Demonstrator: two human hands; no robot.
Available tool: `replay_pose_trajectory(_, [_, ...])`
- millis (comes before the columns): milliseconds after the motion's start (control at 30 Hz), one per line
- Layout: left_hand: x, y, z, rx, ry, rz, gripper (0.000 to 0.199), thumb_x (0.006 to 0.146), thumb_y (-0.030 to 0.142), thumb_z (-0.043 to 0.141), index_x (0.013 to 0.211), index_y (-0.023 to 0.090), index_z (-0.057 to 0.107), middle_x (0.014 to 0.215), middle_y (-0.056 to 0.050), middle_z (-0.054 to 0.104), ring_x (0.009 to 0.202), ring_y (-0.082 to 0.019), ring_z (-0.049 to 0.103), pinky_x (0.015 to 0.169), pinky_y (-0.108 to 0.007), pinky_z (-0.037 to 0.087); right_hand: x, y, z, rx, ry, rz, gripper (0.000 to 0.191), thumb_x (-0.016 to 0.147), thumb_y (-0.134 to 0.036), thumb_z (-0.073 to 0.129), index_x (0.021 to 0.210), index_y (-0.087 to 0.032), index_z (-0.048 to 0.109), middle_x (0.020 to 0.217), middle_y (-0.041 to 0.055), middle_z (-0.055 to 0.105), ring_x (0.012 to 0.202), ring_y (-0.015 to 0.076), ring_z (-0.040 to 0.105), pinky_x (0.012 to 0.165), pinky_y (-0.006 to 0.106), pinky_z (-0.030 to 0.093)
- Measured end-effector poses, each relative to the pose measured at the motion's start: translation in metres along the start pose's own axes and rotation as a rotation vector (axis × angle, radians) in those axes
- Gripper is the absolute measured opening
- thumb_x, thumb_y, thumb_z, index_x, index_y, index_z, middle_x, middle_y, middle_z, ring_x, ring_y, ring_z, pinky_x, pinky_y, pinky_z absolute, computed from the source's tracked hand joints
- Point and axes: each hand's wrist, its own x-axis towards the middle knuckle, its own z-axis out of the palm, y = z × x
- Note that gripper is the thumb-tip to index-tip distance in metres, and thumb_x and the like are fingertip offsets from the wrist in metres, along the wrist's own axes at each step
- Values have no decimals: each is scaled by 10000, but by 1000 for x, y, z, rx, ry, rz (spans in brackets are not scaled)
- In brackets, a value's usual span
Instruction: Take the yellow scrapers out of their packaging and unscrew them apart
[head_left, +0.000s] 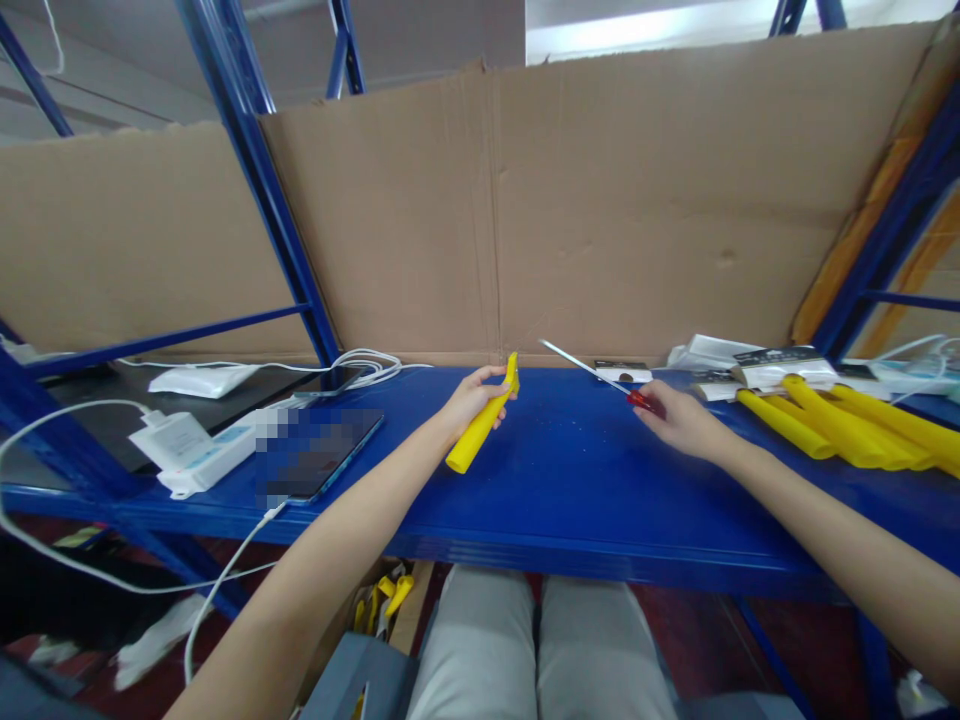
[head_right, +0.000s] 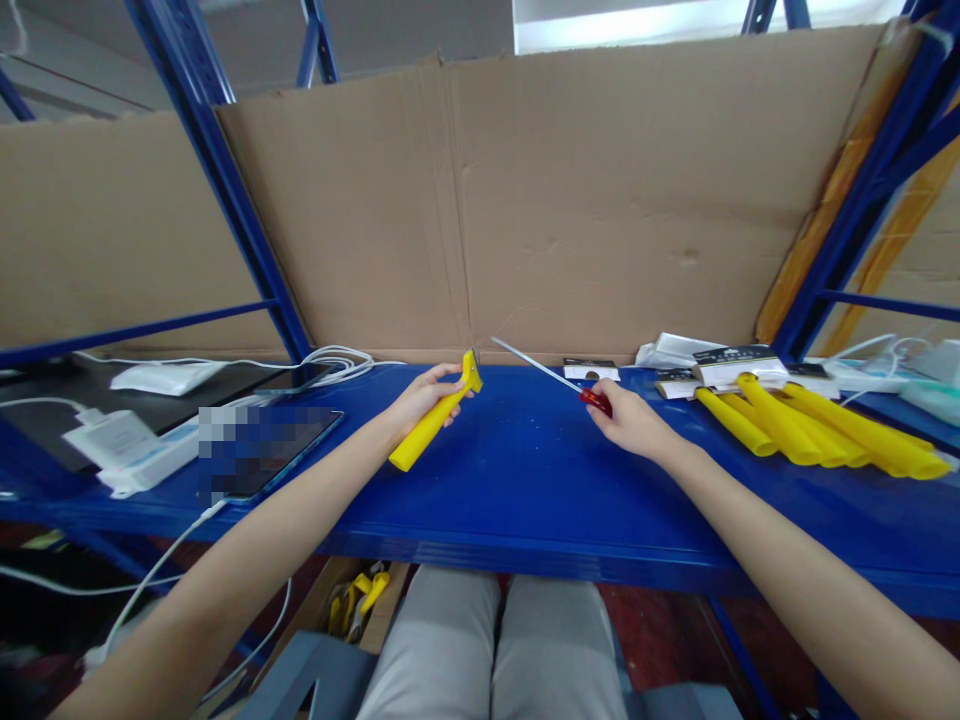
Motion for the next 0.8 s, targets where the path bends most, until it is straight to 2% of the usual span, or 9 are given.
replay_pose_trajectory(133, [0,-2,7,25,-36,4,378,863,66,518,1229,151,481,686,-4,651,388,-97,540,356,-203,440,6,-24,10,553,-144,242,157,768,-352,535,777,-227,440,479,-85,415,374,102,393,390,243,332])
replay_pose_trajectory(233, [-1,-4,14,32,-53,24,395,857,67,544,1245,130,502,693,-2,641,390,-88,538,374,-221,476,15,-52,21,862,-127,372,263,730,-392,656,805,-203,489,464,-118,342,344,55,296,349,208,248])
replay_pose_trajectory(300, [-3,-6,19,40,-63,34,407,856,72,551,1257,127,511,696,2,634,391,-86,535,378,-231,487,24,-70,30,983,-137,437,256,723,-351,696,800,-191,512,451,-125,325,340,38,260,342,196,232])
replay_pose_trajectory(500, [-8,-9,25,74,-104,75,395,861,60,531,1251,125,535,686,10,623,380,-85,531,370,-245,499,48,-102,49,1142,-154,506,240,802,-292,664,707,-203,462,429,-112,358,324,30,266,326,177,227])
replay_pose_trajectory(800, [-10,-10,30,71,-105,91,412,854,58,538,1260,131,538,679,19,613,382,-75,529,376,-234,500,51,-105,54,1227,-118,473,220,827,-238,603,690,-211,433,419,-112,361,315,37,267,321,170,260])
